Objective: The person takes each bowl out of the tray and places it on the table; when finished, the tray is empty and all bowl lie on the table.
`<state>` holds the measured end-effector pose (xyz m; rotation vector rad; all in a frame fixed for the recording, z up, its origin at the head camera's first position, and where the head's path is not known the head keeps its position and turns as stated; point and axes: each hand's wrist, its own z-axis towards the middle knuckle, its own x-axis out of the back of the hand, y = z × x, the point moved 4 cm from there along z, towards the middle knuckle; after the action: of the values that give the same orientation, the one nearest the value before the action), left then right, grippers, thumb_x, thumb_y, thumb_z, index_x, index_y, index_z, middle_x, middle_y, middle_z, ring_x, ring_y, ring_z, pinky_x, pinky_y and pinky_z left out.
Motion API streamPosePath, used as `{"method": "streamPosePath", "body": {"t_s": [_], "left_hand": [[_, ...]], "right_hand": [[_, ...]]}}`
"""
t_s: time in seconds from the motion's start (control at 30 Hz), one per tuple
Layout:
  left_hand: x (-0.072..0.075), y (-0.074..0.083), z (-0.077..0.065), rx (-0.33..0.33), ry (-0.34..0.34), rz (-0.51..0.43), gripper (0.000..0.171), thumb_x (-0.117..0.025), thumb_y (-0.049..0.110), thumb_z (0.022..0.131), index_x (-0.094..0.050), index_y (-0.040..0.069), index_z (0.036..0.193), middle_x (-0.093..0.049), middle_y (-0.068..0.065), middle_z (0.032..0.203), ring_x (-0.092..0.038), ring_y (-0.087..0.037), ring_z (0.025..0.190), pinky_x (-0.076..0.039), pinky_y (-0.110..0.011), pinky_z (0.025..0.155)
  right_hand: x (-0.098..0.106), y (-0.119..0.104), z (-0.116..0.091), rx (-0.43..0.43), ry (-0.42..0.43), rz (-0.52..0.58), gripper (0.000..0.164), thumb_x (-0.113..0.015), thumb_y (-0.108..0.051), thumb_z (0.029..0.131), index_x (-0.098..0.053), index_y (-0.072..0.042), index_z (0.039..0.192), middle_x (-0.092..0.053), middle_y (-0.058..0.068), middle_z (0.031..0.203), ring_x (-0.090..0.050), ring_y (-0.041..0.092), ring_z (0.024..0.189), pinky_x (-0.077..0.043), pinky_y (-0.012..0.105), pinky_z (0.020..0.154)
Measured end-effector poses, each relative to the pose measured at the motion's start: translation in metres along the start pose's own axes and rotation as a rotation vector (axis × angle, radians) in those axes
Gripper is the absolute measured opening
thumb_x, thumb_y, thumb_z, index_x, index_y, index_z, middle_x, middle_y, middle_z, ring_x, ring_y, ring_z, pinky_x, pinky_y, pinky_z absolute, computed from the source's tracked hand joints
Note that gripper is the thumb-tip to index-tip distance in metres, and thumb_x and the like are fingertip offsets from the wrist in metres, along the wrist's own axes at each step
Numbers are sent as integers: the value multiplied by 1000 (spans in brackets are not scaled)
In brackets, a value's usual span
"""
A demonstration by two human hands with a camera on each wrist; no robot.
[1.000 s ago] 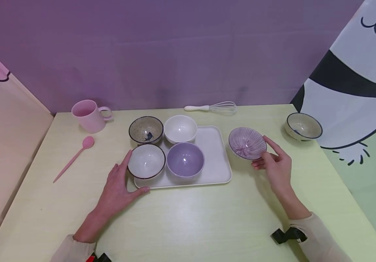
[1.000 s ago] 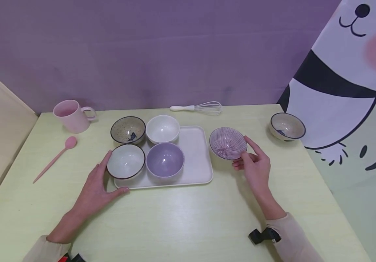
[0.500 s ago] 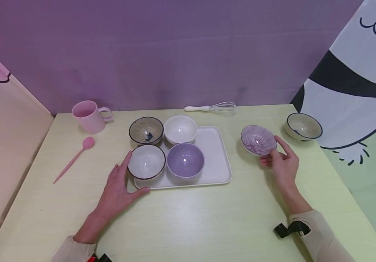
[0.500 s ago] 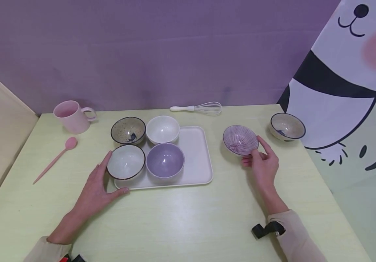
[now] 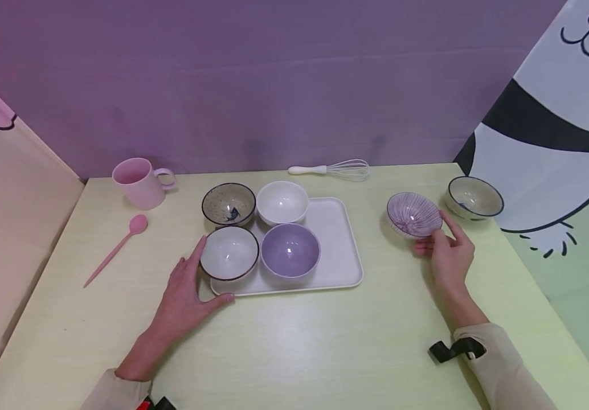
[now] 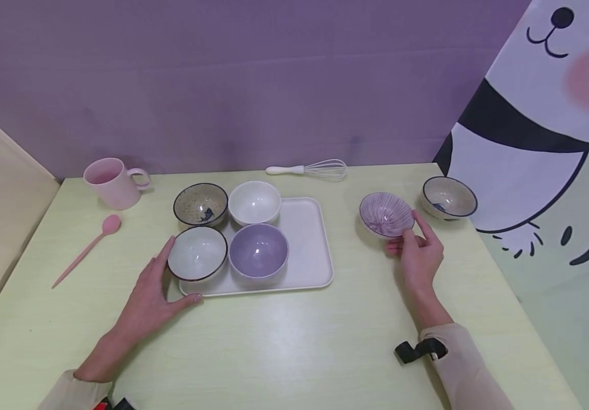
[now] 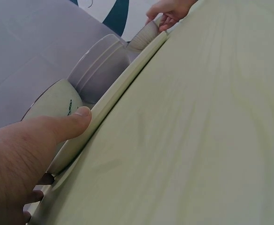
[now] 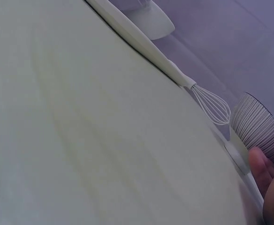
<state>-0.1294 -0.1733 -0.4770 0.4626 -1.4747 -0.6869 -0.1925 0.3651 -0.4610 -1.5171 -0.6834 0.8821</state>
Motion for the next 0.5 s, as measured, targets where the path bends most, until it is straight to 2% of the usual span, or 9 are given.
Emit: {"method": "streamPosePath", "body": {"t_s": [0.37,0.5], "left_hand": [[-1,0,0,-3,0,4,128,-96,45,87,-10,26,180,-30,-20,180,-20,-64,161,-27,-81,126],[-1,0,0,-4,1,0,128,-96,44,87,-10,26,180,-30,-20,180,-20,-64,161,-26,-81,127]], "right_hand": [[2,3,9,53,47,49,55,-57,2,107,-61,-13,160,-80,7,86,-73,13,54,-64,25,55],[1,4,13,61,59,52,54,-57,1,108,-62,-14,159,-79,5,82,-73,13,54,-64,25,55]]}}
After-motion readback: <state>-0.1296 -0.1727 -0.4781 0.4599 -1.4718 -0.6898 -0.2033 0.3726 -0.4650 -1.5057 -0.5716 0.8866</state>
